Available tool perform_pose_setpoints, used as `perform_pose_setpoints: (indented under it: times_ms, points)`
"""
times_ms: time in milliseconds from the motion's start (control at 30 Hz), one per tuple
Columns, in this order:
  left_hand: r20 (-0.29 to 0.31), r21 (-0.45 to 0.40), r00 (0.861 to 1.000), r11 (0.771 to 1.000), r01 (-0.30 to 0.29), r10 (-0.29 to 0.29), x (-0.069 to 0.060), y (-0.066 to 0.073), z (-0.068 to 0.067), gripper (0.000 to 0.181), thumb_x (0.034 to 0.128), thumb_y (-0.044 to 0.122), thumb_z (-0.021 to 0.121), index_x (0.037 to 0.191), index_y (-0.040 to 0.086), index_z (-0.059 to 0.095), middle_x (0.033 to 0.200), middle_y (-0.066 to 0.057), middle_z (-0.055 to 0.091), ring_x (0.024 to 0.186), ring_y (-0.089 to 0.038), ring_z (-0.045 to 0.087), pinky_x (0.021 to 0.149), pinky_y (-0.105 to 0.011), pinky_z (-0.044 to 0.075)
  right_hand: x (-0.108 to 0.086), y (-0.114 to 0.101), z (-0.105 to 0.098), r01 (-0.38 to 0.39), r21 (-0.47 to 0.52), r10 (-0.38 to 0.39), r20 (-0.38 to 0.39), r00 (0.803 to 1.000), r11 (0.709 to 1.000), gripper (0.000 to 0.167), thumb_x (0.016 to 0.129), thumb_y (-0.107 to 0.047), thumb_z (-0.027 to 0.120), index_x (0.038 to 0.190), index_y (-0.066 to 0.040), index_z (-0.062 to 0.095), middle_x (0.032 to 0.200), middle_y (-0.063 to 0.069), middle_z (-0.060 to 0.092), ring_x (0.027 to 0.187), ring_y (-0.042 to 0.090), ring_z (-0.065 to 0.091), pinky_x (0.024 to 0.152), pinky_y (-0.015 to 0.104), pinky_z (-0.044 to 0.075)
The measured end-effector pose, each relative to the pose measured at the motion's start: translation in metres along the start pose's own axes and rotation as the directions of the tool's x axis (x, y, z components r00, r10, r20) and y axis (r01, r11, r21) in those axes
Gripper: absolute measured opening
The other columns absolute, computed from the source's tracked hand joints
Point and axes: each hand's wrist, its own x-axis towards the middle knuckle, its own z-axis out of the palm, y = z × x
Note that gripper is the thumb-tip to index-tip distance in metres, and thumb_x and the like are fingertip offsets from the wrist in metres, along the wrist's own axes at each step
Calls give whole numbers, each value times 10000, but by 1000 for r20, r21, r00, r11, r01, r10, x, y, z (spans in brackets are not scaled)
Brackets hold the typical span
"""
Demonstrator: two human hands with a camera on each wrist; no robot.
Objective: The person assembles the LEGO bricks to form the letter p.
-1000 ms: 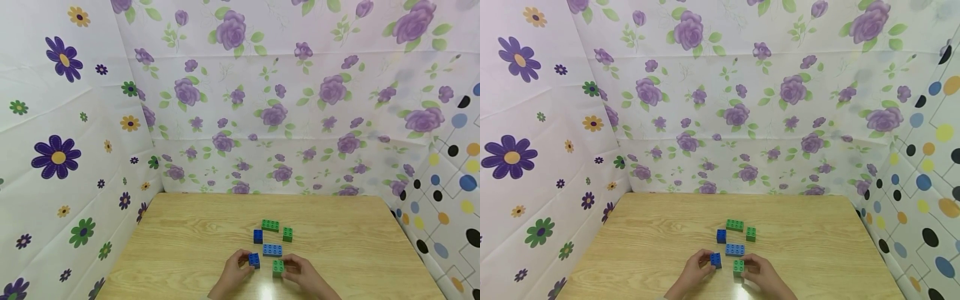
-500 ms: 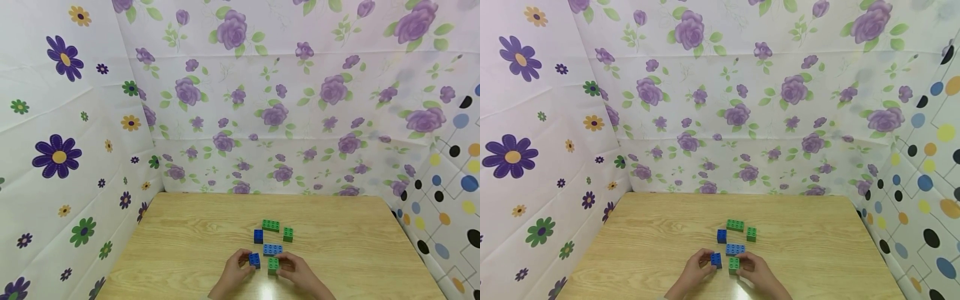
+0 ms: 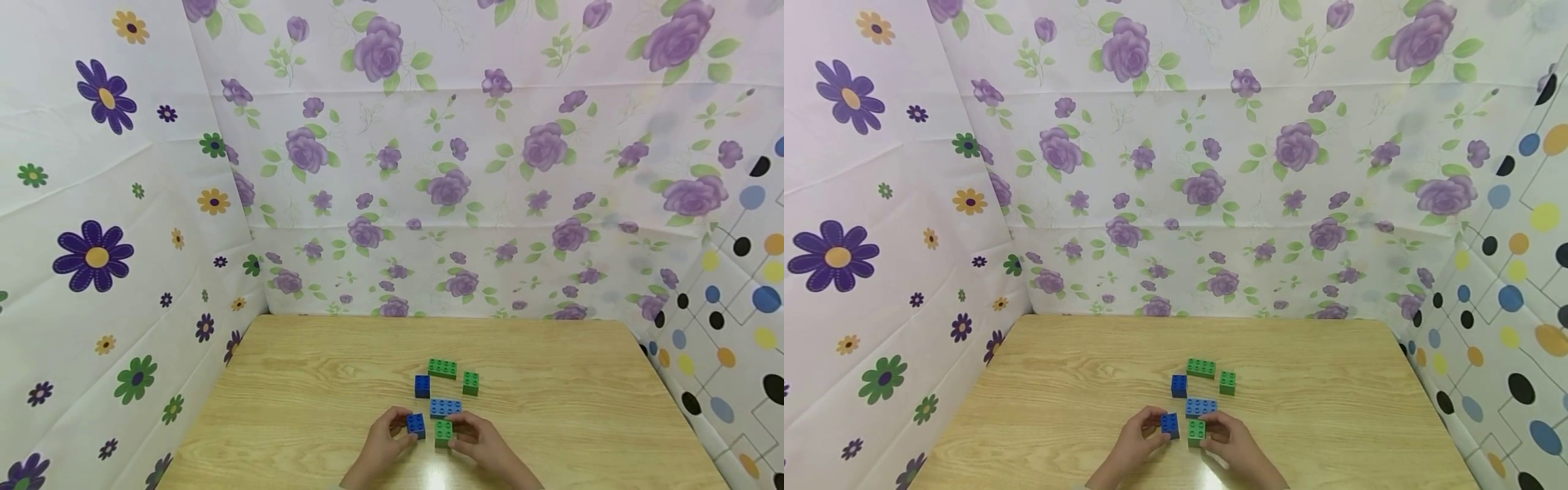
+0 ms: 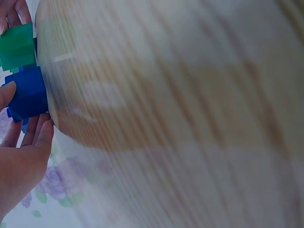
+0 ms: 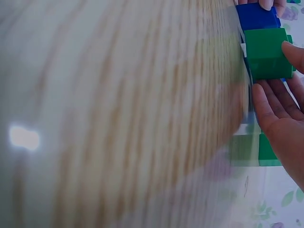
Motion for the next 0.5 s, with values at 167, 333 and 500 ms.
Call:
perform_pose_setpoints:
  times_ms: [167, 333, 500]
  points:
    - [-11, -3, 1000, 1000, 15, -15, 1, -2, 0, 343, 829, 36, 743, 1142, 49, 603, 1114, -53, 615, 1063, -264, 578, 951, -462, 515, -1, -2, 2, -1, -9, 1, -1, 1000, 1000, 422, 902, -153, 688, 1268, 7, 548, 1257, 166, 574, 1157, 344, 558, 941, 353, 535]
    - [-20, -12, 1000, 1000, 15, -16, 1, -2, 1, 337, 836, 44, 738, 1145, 50, 601, 1121, -56, 613, 1064, -264, 579, 949, -464, 516, -1, -3, 3, -4, -16, 4, -2, 1000, 1000, 416, 907, -149, 681, 1270, 6, 547, 1260, 162, 572, 1160, 346, 553, 950, 390, 528]
    - [-27, -6, 1000, 1000, 15, -15, 1, -1, 0, 330, 849, 67, 731, 1153, 56, 601, 1132, -58, 615, 1072, -268, 581, 950, -469, 515, 0, -2, 3, -9, -19, 9, -4, 1000, 1000, 417, 907, -147, 682, 1271, 4, 547, 1256, 154, 575, 1159, 342, 554, 952, 403, 526]
